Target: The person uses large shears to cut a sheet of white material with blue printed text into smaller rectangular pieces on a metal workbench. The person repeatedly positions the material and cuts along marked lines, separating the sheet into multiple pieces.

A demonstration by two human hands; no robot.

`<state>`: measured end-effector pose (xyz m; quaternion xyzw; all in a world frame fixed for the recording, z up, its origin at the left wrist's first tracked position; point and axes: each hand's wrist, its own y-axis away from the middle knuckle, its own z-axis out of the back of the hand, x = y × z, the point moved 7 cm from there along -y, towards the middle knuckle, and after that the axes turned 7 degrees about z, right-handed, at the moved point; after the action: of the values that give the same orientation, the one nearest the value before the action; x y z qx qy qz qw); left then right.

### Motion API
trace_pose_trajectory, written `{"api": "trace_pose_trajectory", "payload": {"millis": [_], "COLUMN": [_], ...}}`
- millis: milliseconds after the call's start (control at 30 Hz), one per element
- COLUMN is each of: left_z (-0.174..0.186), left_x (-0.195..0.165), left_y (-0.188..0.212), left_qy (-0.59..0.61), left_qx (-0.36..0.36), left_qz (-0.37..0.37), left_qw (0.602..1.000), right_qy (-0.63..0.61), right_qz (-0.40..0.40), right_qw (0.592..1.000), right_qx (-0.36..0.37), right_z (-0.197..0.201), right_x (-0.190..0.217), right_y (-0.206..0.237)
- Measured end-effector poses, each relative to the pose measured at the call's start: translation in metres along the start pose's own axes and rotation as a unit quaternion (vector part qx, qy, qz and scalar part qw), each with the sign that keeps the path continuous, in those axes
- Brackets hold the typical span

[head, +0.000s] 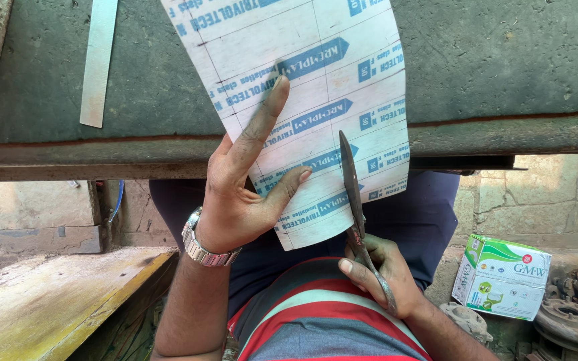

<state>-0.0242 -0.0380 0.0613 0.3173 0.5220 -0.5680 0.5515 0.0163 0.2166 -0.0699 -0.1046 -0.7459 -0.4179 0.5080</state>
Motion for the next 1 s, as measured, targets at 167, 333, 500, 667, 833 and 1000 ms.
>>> {"api": "trace_pose_trajectory", "payload": {"millis": [167,333,500,667,833,1000], "left_z": [0.001,0.001,0.001,0.001,0.001,0.001], "left_x": [-0.002,0.0,0.002,0.003,0.004,0.004], "left_y": [-0.001,0.0,0.002,0.003,0.004,0.003], "left_qy": [-0.032,0.009,-0.005,-0.015,-0.006,-0.006], "left_qx": [0.007,0.006,-0.005,-0.006,-0.004,-0.004], "left_qz": [0.001,-0.003,-0.006,-0.012,-0.014,-0.006], "left_qw": [0.999,1.0,1.0,1.0,1.0,1.0], "right_qy": [0.008,0.038,0.034,0.032,0.048,0.051], "right_qz": [0.021,0.034,0.053,0.045,0.044,0.042], "right_qw": [1.0,0.999,0.998,0.998,0.998,0.998], "right_qx": [0.015,0.004,0.008,0.008,0.005,0.001], "right_z": [0.0,0.003,0.001,0.002,0.002,0.002], "right_x": [0.007,0.006,0.001,-0.005,-0.007,-0.006], "right_y": [-0.003,-0.007,-0.009,-0.007,-0.007,-0.009]}}
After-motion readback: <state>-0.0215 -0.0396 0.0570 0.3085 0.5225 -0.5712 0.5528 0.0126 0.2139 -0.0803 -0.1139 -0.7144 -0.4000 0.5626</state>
